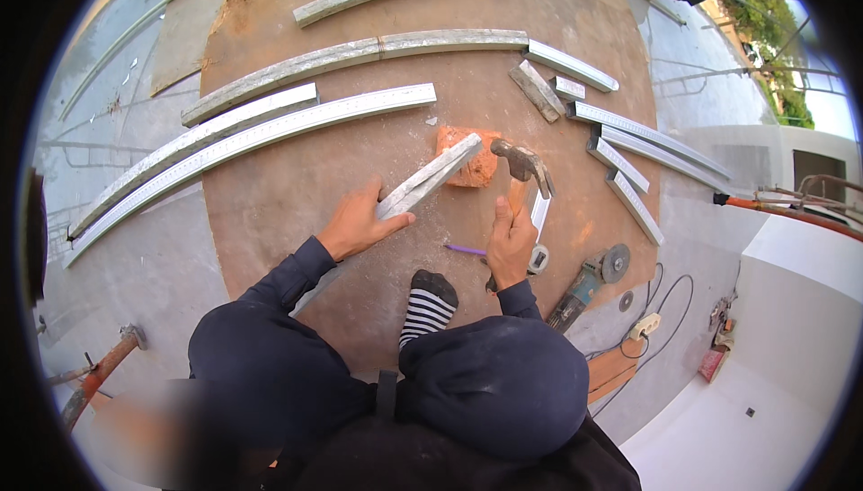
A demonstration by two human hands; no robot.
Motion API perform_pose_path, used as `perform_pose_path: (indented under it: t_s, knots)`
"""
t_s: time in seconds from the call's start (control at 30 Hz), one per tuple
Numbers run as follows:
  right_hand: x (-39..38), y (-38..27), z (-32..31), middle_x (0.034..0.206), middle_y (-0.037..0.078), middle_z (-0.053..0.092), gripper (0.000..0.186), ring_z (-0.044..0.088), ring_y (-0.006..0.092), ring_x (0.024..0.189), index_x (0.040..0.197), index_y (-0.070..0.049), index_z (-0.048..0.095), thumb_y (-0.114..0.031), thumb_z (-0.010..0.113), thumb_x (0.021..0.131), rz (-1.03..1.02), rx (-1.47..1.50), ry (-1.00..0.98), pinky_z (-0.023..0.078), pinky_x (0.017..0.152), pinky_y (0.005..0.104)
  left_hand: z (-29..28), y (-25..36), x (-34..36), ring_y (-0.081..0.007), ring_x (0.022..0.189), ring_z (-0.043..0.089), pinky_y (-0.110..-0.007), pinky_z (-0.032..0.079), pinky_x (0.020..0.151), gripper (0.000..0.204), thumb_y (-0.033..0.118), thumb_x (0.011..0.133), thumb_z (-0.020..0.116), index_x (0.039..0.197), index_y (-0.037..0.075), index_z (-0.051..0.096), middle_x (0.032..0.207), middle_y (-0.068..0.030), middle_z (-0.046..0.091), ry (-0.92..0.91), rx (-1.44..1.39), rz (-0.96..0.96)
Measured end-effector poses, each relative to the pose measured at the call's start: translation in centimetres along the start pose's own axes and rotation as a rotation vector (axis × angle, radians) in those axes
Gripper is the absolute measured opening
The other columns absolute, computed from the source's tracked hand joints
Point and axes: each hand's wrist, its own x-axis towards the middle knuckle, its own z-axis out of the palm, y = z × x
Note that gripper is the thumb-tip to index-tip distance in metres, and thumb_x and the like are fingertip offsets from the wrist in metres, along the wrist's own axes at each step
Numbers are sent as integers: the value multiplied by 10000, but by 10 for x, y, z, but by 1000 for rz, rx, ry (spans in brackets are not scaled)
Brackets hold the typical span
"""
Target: The person measures metal frames with a tape measure, marks them with a pen, and then cuts and joins the pieces using a grinder and a hammer on a construction site.
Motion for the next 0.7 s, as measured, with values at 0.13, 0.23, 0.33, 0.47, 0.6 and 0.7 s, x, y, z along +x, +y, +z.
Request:
perform_pose_path:
  t_s: [0.13, 0.23, 0.33, 0.47, 0.6, 0.7]
  knots:
    - [1, -8, -7, 603, 6, 470, 401, 421, 91, 573, 791, -11, 540, -340, 562, 1019, 92, 83, -19, 360, 520, 311, 12, 6, 9, -395, 693, 677, -440, 521, 582, 661, 369, 761, 817, 1150, -42, 476, 843, -270, 663, 82, 100, 15]
    - [-3, -1, -4, 592, 27, 454, 398, 419, 96, 571, 799, -5, 540, -336, 561, 1020, 160, 109, -64, 349, 517, 304, 27, 8, 7, -408, 741, 686, -437, 539, 625, 644, 354, 756, 817, 1150, -23, 474, 883, -265, 673, 131, 137, 10]
    - [3, 2, -9, 575, 63, 447, 412, 421, 112, 545, 803, 9, 535, -340, 555, 1021, -44, -93, -100, 346, 503, 319, 32, 5, 7, -426, 774, 684, -451, 538, 672, 598, 346, 767, 799, 1133, -12, 489, 898, -269, 676, 102, 71, -7]
    - [7, -35, -8, 569, 113, 447, 401, 431, 159, 515, 830, 22, 538, -327, 537, 1026, -177, -53, -62, 353, 491, 357, 26, 2, 8, -454, 793, 674, -491, 524, 705, 521, 299, 785, 760, 1109, -21, 506, 901, -287, 672, -96, 35, -135]
    - [19, -17, 3, 586, 203, 507, 337, 517, 300, 496, 863, 26, 552, -275, 547, 1013, -262, -341, -133, 379, 487, 408, 28, 13, 8, -472, 799, 662, -517, 513, 710, 456, 245, 788, 726, 1072, -33, 502, 881, -307, 662, -81, 63, -96]
    - [34, -17, 12, 622, 276, 543, 302, 568, 450, 557, 852, 31, 551, -235, 552, 996, -239, -363, -98, 405, 498, 464, 23, 7, 15, -470, 806, 659, -528, 512, 721, 439, 229, 790, 709, 1069, -37, 498, 868, -297, 666, -36, 62, -65]
